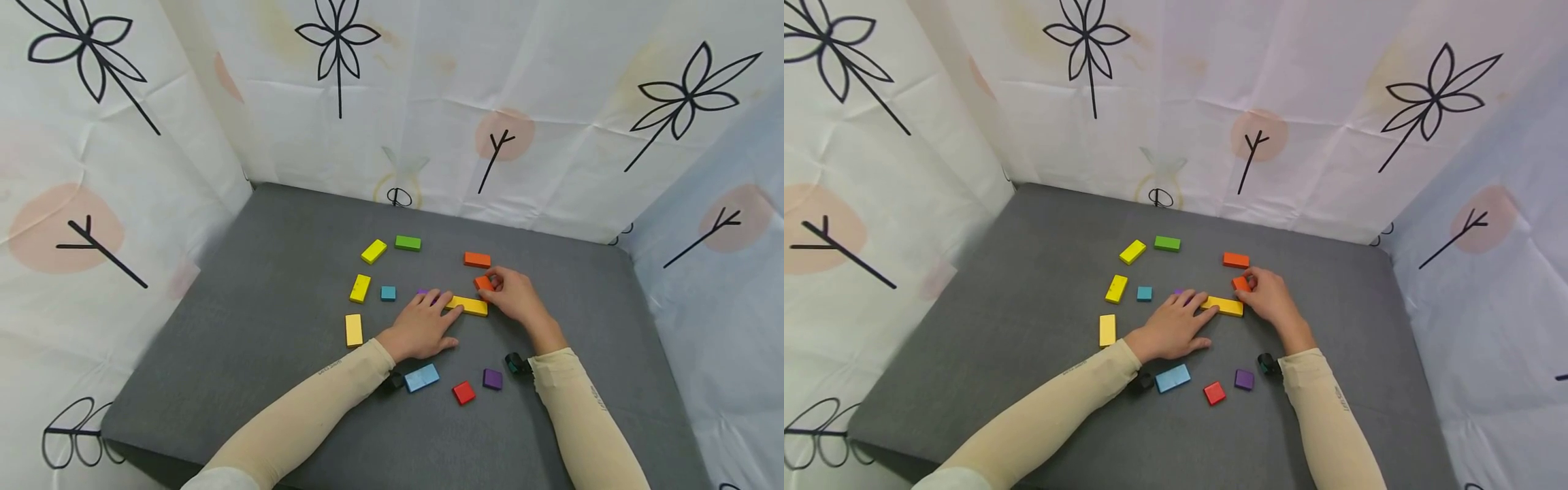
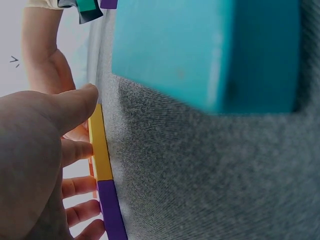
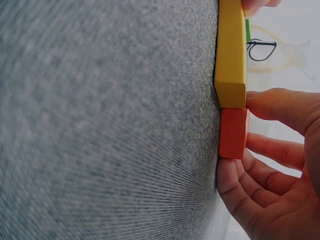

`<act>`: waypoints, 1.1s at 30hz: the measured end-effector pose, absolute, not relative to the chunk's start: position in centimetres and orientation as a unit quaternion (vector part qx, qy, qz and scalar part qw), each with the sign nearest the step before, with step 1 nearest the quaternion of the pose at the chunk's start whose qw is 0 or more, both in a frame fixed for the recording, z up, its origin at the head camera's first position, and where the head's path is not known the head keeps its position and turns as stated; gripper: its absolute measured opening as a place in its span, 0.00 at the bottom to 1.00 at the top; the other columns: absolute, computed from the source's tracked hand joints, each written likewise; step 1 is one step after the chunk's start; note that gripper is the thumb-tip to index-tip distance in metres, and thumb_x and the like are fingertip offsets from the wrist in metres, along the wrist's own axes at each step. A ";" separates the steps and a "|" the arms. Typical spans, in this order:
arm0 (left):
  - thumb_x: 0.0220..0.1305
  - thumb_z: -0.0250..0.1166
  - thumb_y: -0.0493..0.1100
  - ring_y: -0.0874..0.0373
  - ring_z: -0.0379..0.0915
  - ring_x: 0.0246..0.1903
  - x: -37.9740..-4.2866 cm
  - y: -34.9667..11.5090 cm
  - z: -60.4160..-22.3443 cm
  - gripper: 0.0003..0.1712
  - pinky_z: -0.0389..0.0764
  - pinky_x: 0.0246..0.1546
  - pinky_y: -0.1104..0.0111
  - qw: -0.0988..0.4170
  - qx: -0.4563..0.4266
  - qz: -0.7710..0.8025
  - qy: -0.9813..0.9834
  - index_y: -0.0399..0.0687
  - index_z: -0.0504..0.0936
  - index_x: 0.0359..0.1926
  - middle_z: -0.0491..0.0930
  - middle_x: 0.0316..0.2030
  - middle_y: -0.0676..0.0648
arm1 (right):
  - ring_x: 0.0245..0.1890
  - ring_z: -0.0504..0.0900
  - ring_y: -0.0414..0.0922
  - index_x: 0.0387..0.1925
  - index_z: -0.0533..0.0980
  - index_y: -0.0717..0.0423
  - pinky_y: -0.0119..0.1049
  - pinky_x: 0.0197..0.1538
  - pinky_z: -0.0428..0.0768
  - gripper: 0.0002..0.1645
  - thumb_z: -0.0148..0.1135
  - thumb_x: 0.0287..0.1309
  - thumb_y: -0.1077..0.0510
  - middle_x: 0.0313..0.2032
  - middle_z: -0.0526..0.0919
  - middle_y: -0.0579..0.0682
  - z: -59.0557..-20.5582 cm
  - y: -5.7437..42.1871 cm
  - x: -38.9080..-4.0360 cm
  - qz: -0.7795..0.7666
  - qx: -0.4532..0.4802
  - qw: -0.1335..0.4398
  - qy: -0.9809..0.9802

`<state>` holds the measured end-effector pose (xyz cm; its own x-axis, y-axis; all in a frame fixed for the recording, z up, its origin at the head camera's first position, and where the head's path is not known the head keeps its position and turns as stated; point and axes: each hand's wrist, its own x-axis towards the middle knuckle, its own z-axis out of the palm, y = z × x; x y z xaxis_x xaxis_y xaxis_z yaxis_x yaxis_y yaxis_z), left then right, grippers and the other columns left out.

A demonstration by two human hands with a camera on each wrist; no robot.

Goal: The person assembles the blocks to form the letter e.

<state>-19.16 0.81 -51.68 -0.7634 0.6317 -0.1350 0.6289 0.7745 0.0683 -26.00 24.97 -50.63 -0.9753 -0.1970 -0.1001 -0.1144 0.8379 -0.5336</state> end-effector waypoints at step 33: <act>0.80 0.55 0.70 0.46 0.53 0.80 -19.2 0.7 -51.5 0.42 0.57 0.80 0.51 0.077 0.339 0.006 0.937 0.60 0.63 0.86 0.57 0.83 0.46 | 0.43 0.81 0.57 0.68 0.76 0.67 0.53 0.45 0.82 0.31 0.71 0.73 0.53 0.50 0.83 0.63 -50.1 25.6 -26.3 -0.281 -0.099 0.074 0.952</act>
